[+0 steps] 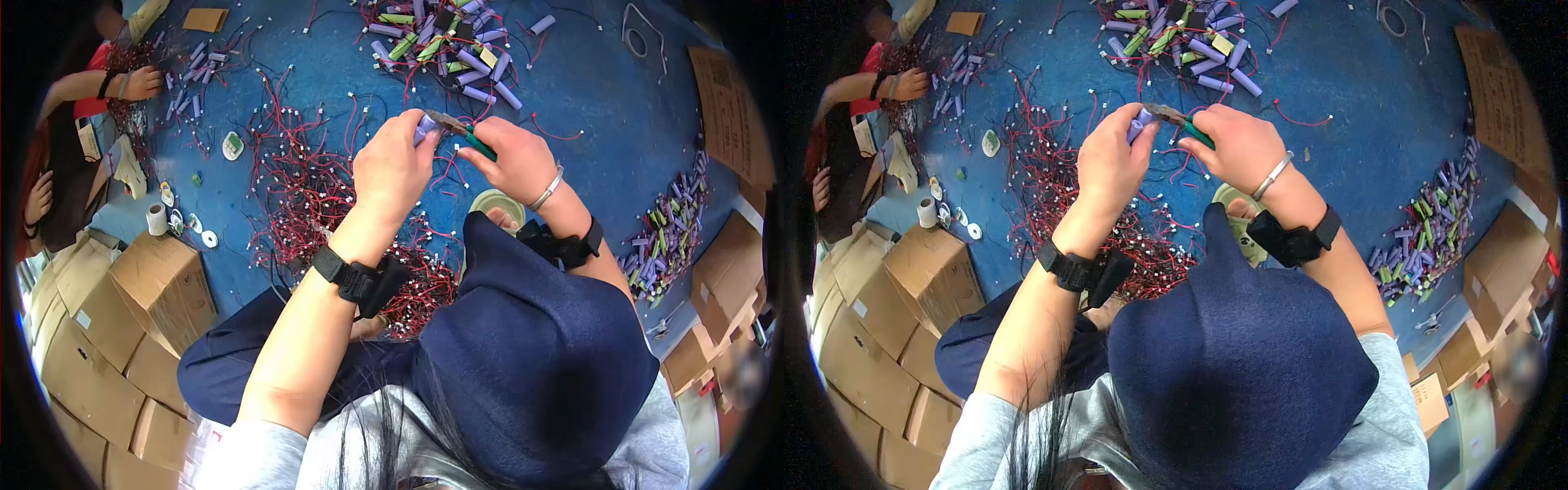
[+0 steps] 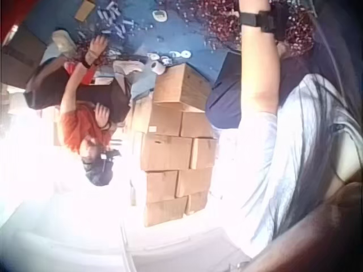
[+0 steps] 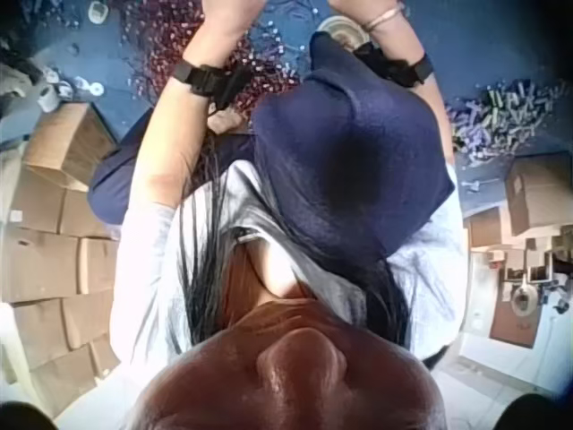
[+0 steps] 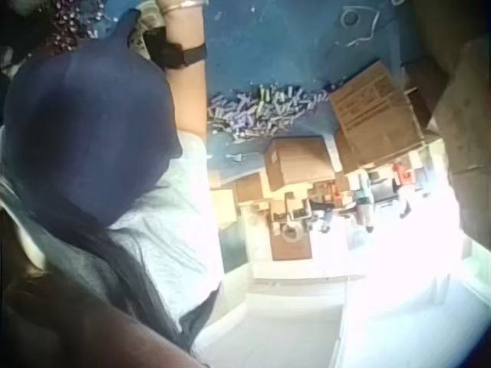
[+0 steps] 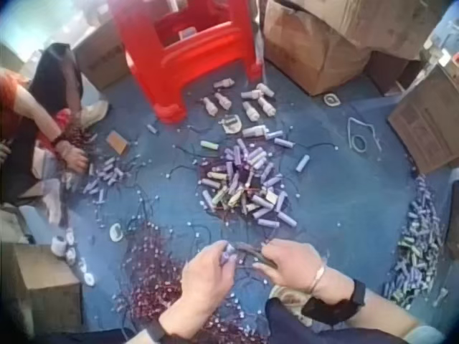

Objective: Using pliers to trim wires and organize small batteries into packs while sitting on the floor of a warehouse.

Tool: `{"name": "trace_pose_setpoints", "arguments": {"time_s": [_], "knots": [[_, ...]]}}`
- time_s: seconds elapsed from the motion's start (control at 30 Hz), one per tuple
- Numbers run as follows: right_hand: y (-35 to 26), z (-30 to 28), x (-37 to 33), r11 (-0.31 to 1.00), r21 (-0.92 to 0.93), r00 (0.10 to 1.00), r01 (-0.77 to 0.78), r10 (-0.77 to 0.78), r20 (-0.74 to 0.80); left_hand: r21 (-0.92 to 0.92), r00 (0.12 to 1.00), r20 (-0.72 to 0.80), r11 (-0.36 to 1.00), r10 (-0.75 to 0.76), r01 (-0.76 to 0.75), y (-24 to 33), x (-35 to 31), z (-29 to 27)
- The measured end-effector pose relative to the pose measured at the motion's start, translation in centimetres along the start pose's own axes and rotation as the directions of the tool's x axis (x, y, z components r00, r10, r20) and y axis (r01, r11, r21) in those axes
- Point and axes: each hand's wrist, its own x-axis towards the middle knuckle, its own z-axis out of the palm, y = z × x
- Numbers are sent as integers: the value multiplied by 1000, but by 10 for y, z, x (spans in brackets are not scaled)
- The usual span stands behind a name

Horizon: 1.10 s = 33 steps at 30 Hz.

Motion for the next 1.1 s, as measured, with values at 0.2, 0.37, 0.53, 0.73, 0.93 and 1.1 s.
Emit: {"name": "trace_pose_setpoints", "arguments": {"time_s": [0.2,0.37,0.53,0.73,0.93,1.1], "knots": [[-10,21,3,917,-394,920,58,-202,-335,203,967,111,958,-230,204,3,7,6],[-6,15,-3,886,-454,917,-99,-96,-386,-201,543,684,590,-487,782,-8,13,-1],[22,-24,0,925,-290,933,-244,142,-332,-376,554,758,464,-343,802,-23,-17,-10],[29,-19,-28,930,-340,955,141,-37,294,-545,604,672,264,-429,795,-39,-20,-25],[45,-43,-56,957,-287,914,38,82,397,-588,687,690,378,-227,715,-24,7,-7],[51,-55,-69,951,-284,982,-120,157,109,-523,765,543,573,-347,631,22,44,52]]}}
